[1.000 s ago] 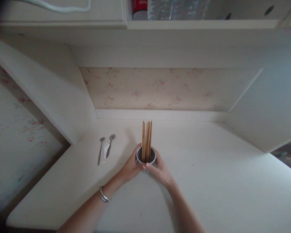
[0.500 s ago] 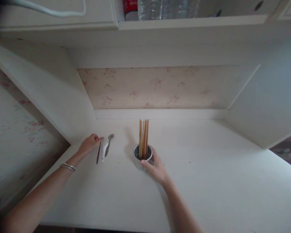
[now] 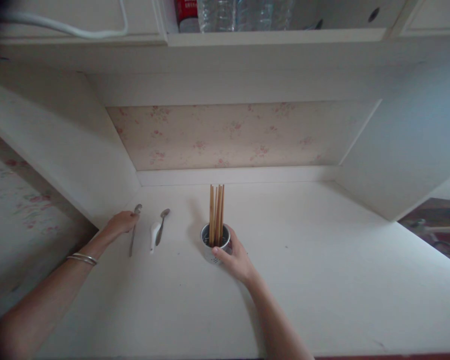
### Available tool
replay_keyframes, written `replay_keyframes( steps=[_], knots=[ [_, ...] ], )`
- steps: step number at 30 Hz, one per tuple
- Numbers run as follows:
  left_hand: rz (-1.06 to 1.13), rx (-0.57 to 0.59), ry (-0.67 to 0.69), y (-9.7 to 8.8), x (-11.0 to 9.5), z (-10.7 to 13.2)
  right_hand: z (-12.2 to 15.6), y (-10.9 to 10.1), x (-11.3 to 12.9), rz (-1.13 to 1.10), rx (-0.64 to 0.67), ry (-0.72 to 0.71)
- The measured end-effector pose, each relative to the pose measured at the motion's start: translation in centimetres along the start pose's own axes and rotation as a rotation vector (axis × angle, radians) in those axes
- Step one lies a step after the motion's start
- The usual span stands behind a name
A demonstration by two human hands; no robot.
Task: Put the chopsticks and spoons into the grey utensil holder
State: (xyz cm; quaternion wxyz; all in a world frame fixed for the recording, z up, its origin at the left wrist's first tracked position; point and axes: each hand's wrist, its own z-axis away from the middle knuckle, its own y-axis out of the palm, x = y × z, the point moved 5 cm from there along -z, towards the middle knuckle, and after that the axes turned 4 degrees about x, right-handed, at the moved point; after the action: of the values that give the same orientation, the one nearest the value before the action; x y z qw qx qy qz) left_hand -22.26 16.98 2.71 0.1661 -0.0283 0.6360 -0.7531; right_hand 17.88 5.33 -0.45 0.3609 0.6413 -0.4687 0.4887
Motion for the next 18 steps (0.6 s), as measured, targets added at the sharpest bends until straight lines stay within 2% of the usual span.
replay_keyframes(
  steps=[2,4,6,8,10,13,15,18],
  knots=[
    [0.04,-0.091,0.011,-2.7,-1.2,1.0,0.0,0.0,-0.1,-0.016,-0.008,0.003],
    [0.241,-0.279,0.107,-5.9,-3.6,2.9,-0.1,0.1,-0.1,-0.039,-0.007,0.01],
    [0.499,-0.329,0.248,-8.0,-6.9,5.4,-0.1,0.1,-0.2,-0.048,-0.002,0.014],
    [0.778,-0.329,0.357,-9.1,-10.4,8.1,0.0,0.2,-0.3,-0.035,-0.004,0.006],
    [0.945,-0.291,0.444,-9.0,-13.9,10.5,0.0,0.2,-0.3,-0.015,-0.01,-0.003],
    [1.068,-0.215,0.525,-7.1,-17.8,13.1,0.1,0.3,-0.2,-0.001,-0.008,-0.014],
    [1.06,-0.18,0.548,-5.0,-19.4,14.0,0.1,0.3,-0.2,-0.004,-0.001,-0.011],
    [1.011,-0.167,0.562,-1.5,-20.6,14.4,0.1,0.3,-0.1,-0.002,-0.006,0.007]
  ],
)
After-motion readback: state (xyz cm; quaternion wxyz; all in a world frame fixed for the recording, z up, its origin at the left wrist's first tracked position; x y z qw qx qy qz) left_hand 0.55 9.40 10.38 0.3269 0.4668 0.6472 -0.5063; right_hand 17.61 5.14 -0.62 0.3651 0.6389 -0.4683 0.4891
